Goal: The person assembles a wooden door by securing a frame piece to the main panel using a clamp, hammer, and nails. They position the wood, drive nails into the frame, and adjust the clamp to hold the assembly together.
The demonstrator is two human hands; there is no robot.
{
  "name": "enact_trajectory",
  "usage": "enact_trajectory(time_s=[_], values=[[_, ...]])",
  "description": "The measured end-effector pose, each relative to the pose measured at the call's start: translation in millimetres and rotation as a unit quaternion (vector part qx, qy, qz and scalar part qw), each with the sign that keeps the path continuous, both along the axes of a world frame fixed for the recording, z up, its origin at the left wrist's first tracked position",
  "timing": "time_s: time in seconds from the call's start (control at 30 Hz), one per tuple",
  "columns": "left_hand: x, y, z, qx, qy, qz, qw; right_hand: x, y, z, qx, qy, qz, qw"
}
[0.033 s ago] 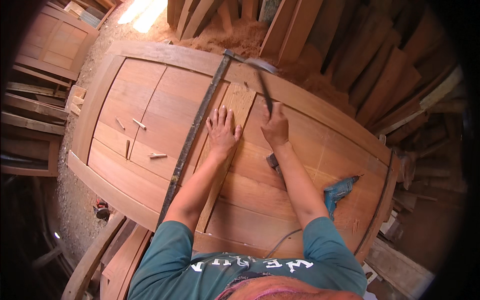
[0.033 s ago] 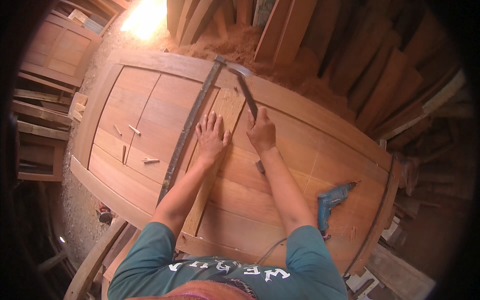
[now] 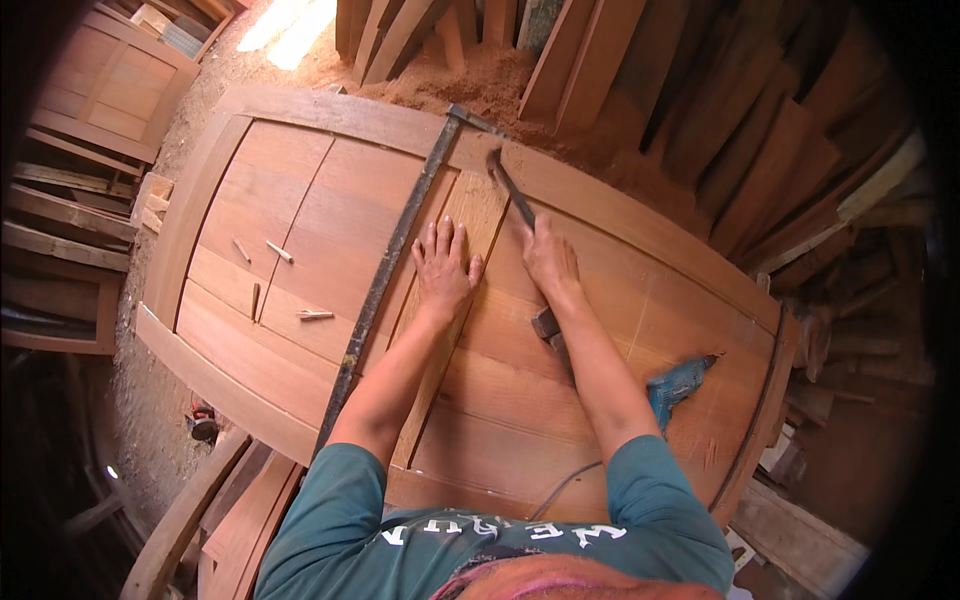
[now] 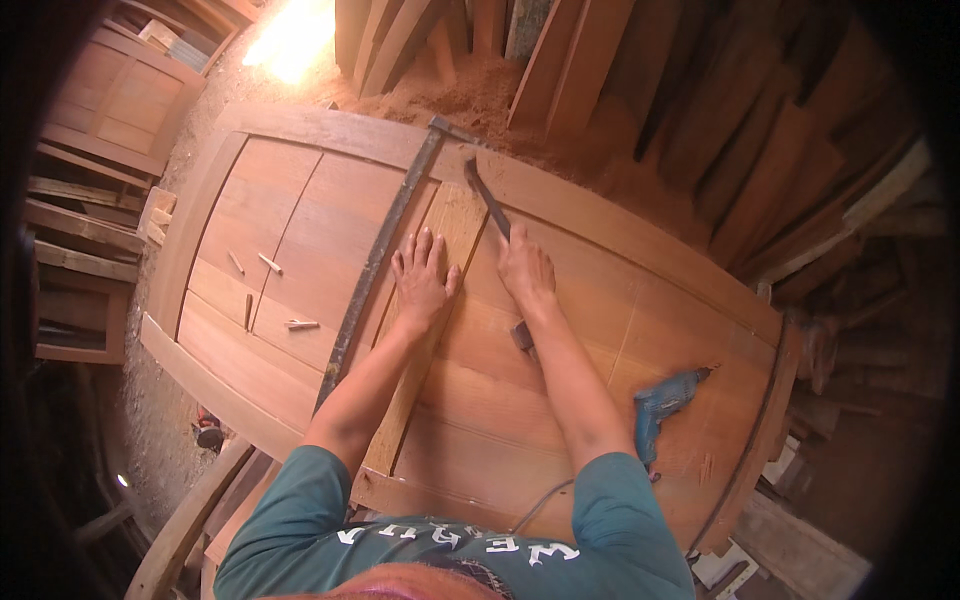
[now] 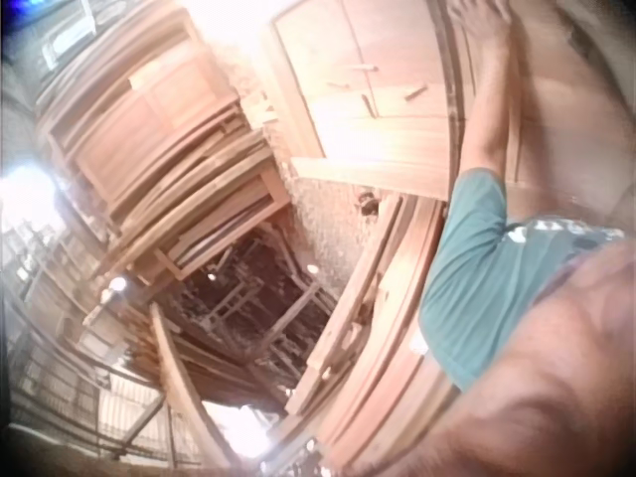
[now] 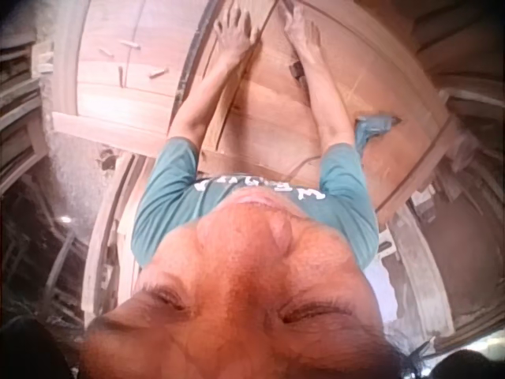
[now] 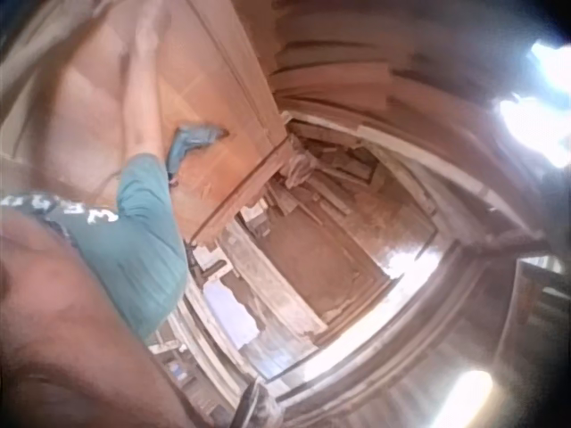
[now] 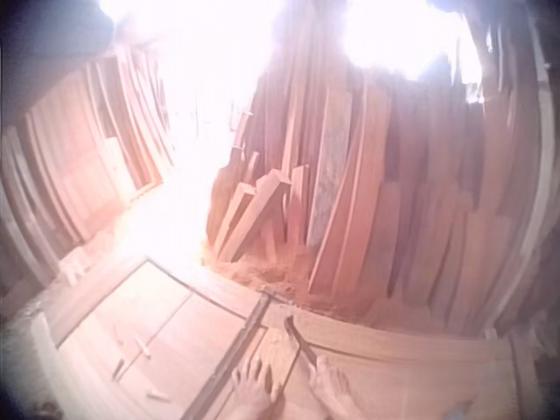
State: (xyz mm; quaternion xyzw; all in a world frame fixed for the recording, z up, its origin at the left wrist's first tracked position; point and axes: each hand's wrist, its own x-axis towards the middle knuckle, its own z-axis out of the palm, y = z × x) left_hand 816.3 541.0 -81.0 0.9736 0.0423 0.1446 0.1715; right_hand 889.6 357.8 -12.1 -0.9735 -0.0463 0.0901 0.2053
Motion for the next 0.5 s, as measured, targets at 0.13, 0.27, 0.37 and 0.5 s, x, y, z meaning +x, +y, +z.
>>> enact_trajectory(time_s=[0.13,0.27,0.37,0.5], values=[[-3,7,-2,0.009,0.009,0.014,1.0,-8,17,42,0.099,-0.028,-0.009,0.995],[-7,4,-5,0.01,0.012,0.01,1.0,-11,15,6,0.152,-0.089,-0.028,0.984],[-7,7,-6,0.009,0.034,0.011,0.999,-3,14,13,0.027,0.005,-0.009,1.0],[-7,3,2,0.003,0.043,0.0,0.999,-11,14,12,0.072,-0.015,-0.026,0.997]])
